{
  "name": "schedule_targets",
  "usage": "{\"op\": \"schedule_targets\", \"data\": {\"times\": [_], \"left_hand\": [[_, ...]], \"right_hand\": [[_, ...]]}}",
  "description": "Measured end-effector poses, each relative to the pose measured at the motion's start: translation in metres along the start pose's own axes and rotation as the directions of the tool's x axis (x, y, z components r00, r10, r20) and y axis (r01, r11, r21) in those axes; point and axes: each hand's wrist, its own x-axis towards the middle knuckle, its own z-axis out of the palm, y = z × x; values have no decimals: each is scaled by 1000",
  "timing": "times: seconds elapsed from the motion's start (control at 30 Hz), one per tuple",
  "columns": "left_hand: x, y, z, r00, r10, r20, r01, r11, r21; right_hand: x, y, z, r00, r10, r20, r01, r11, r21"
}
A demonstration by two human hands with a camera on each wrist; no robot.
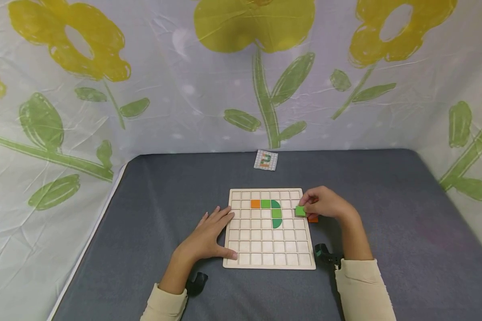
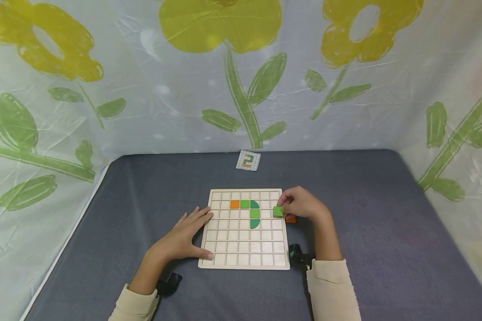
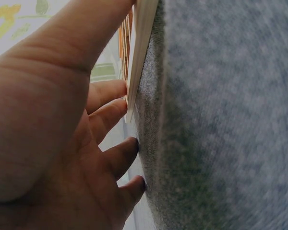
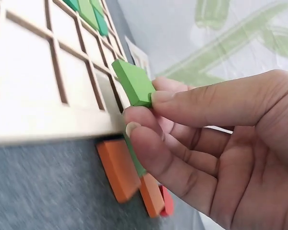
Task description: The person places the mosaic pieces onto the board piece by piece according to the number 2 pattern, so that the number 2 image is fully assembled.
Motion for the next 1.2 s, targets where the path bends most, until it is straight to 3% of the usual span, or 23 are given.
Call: {"op": "schedule_targets", "data": {"times": [0.77,1.0,1.2], "left_hand": [[1,-2,0,1000,4,1,-4,1000,5],[1,-1,-1,1000,-2,6,1,1000,13],[1,0,-1,1000,-2,4,1,1000,17]], "right_hand": [[24,-25,50,992,-67,103,69,998,-13],[28,-31,63,995,-8,99,9,1000,-17],[30,-34,69,995,-2,99,8,998,-59]]}}
